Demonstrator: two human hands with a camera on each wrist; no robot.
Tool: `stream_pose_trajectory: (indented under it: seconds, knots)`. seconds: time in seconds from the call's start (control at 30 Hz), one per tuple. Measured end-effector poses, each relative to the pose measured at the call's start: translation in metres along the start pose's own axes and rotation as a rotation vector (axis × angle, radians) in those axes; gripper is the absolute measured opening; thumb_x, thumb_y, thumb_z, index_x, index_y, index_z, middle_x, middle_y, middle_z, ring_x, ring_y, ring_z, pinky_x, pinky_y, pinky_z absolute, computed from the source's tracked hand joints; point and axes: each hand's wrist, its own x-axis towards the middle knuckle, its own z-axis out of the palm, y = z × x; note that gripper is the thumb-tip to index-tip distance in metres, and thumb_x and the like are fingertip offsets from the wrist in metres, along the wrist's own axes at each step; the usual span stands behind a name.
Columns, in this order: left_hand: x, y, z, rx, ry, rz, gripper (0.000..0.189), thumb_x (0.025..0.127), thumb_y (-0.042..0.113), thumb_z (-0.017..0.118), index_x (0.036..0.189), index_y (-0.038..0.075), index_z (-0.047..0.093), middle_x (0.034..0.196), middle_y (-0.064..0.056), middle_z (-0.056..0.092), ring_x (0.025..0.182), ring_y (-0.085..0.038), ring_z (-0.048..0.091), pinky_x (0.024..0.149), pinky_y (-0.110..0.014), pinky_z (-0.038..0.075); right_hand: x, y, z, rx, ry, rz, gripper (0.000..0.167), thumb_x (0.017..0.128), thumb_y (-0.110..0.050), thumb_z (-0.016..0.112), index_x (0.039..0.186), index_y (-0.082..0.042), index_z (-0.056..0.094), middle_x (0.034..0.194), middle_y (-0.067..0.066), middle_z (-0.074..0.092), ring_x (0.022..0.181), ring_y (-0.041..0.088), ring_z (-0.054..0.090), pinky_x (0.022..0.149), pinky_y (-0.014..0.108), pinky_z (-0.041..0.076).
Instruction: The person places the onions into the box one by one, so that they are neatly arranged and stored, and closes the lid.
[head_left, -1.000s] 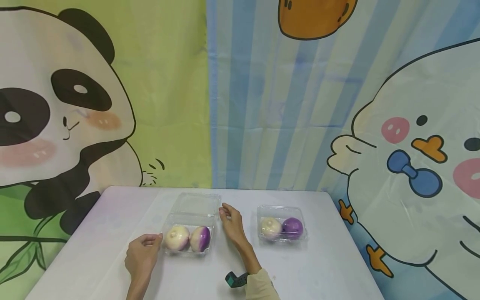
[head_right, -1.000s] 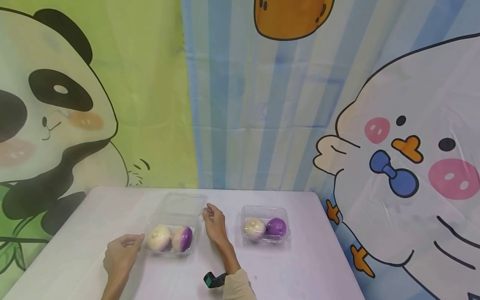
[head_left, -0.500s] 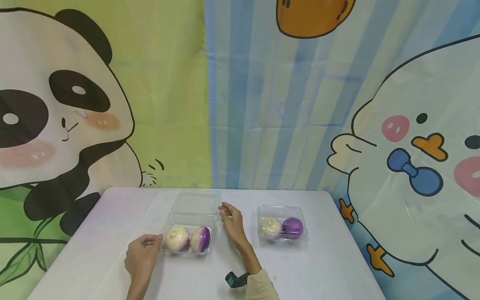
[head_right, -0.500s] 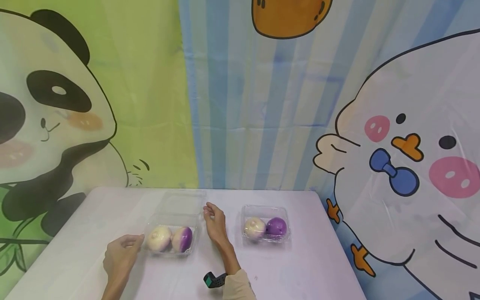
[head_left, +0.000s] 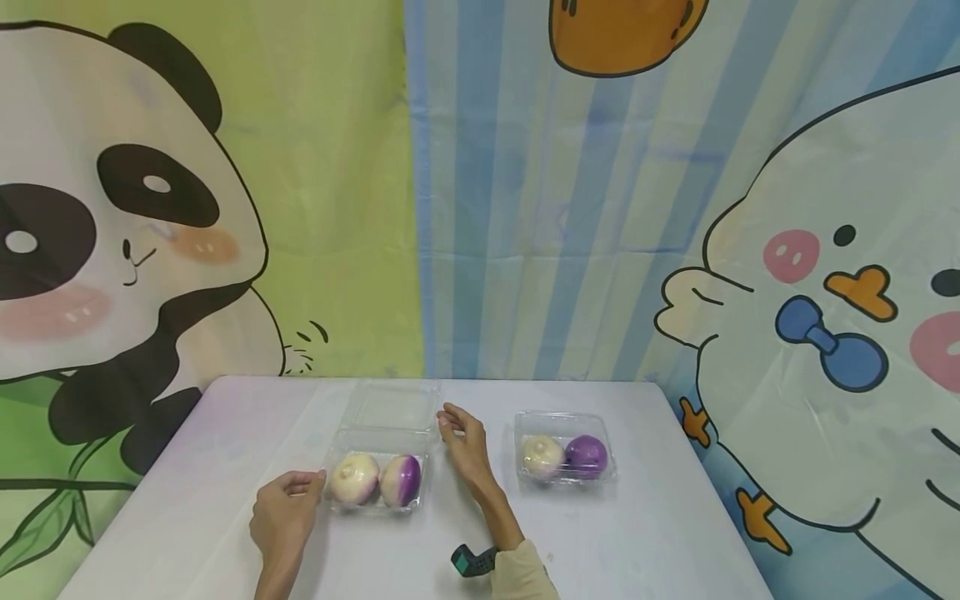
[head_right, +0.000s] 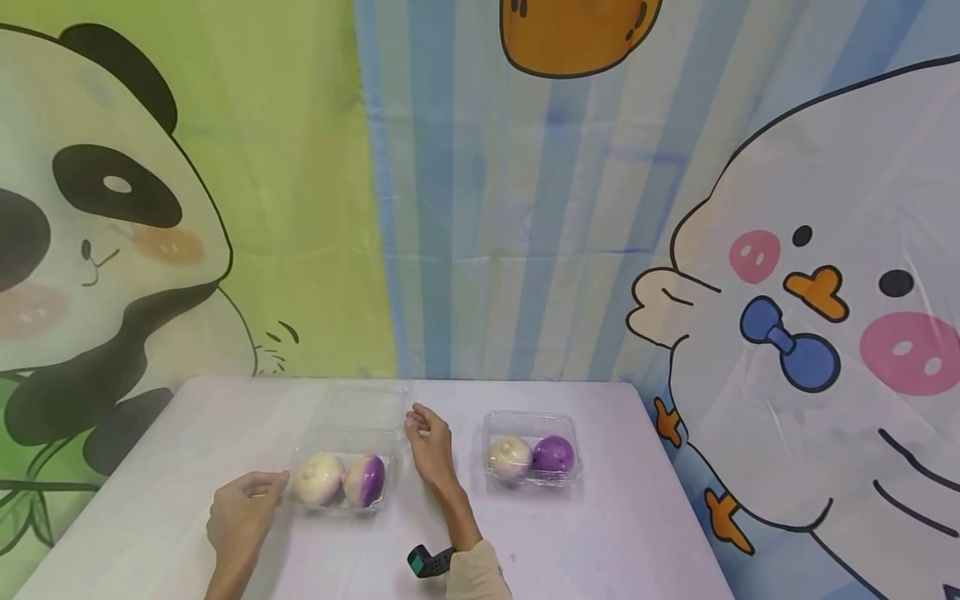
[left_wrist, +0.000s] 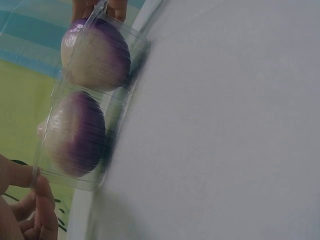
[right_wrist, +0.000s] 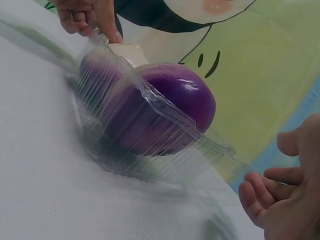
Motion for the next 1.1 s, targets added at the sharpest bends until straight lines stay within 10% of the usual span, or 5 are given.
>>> stream_pose_trajectory:
  seconds: [1.1]
  knots:
    - [-0.001,0.0,-0.002,-0.041,0.01,0.033,0.024,0.098,0.019,0.079,0.097,-0.005,0.078,0.08,-0.021,0.079,0.054,-0.018,0.064,0.051,-0.026,0.043,0.001,-0.011,-0.003,0.036,-0.108,-0.04,0.055,0.111,-0.025,0.062,0.158,0.001,0.052,0.145,0.022,0.065,0.13,0.034,0.062,0.102,0.031,0.052]
